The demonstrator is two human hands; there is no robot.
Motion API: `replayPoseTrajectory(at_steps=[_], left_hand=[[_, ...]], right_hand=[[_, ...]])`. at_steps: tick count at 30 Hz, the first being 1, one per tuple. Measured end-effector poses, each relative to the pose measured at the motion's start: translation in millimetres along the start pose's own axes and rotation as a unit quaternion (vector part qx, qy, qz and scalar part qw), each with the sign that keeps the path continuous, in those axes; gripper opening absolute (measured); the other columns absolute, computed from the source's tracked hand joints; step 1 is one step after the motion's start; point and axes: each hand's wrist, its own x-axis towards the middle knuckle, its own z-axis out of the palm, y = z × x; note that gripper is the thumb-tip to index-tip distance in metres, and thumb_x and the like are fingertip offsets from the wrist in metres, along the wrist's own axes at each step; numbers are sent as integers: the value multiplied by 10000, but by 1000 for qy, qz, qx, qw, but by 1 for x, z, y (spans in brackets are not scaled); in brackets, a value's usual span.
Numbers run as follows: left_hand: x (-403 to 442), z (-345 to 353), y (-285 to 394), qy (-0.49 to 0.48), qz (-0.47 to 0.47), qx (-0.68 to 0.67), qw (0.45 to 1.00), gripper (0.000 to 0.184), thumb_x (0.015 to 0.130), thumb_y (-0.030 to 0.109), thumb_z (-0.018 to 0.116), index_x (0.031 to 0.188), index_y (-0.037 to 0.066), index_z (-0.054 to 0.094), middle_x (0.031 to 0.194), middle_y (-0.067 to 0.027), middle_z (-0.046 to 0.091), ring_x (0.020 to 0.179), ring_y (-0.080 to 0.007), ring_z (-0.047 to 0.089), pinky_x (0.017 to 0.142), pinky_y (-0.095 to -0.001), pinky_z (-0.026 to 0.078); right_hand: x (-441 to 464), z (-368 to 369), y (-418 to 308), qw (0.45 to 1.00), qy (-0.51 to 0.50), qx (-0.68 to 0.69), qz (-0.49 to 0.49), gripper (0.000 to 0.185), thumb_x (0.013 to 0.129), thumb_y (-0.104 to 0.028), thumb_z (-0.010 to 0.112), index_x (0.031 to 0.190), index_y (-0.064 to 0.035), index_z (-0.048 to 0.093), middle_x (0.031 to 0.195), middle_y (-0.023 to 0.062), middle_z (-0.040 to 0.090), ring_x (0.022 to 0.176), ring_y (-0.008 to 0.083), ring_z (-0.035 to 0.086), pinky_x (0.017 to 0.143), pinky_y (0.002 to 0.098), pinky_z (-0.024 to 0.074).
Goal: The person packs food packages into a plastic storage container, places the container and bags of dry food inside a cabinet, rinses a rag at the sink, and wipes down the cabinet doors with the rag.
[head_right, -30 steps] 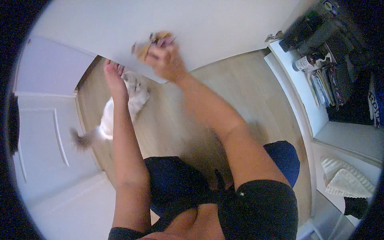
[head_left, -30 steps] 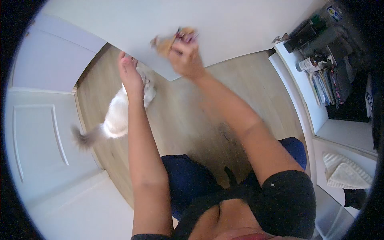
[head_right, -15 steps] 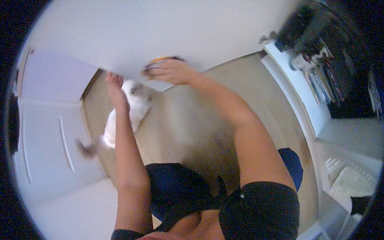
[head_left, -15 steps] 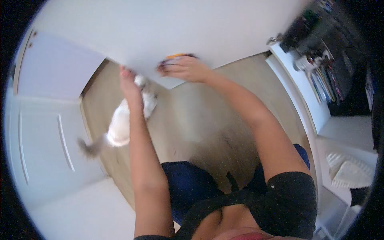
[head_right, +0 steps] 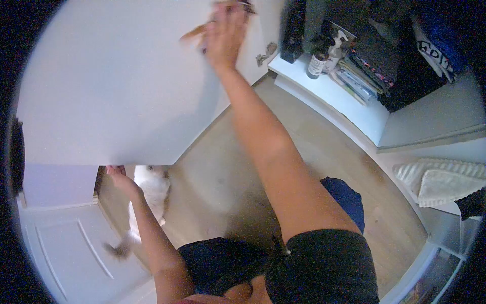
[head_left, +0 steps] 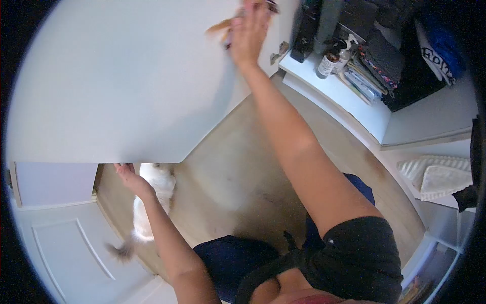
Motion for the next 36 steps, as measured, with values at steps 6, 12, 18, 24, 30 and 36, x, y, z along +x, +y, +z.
replayPoseTrajectory(at_steps=[6,12,18,24,30,36], left_hand=[[-7,16,14,30,35,16,999,701,935,516,274,1361,-40,248,1379,-219,321,1271,-306,337,1074,-399,250],[-9,13,17,21,-6,47,999,678,941,495,280,1360,-37,255,1403,-201,289,1289,-292,310,1077,-396,246],[-7,9,13,46,-22,78,996,650,951,457,309,1356,-50,262,1355,-228,353,1247,-299,373,1061,-377,272],[-33,63,61,206,103,413,881,674,922,477,380,1343,-45,301,1360,-220,302,1295,-311,226,1046,-416,239],[-70,220,133,-71,372,271,885,352,774,182,663,1105,86,593,1148,-132,464,1143,-283,356,981,-420,262],[-92,414,144,-243,297,153,910,278,678,88,631,956,81,618,1026,-143,538,980,-319,516,858,-380,413]], right_hand=[[-70,10,88,936,25,117,330,563,940,-339,353,1408,-66,198,1450,220,147,1357,354,91,1095,421,75],[12,-9,-9,994,-37,99,8,528,925,-287,405,1381,-56,272,1427,210,224,1337,386,147,1087,461,118],[-38,-2,70,935,76,130,321,521,910,-214,441,1368,-31,275,1393,237,264,1304,383,229,1078,434,176],[-60,-35,44,834,-176,160,498,455,839,-113,500,1267,-14,381,1269,238,400,1156,336,413,922,401,387],[-86,-148,52,728,-508,231,398,416,712,-98,638,1091,-6,494,893,134,612,717,232,621,634,348,508],[-78,-202,122,702,-387,238,548,373,709,-126,620,1050,-16,518,893,101,588,753,188,586,672,311,496]])
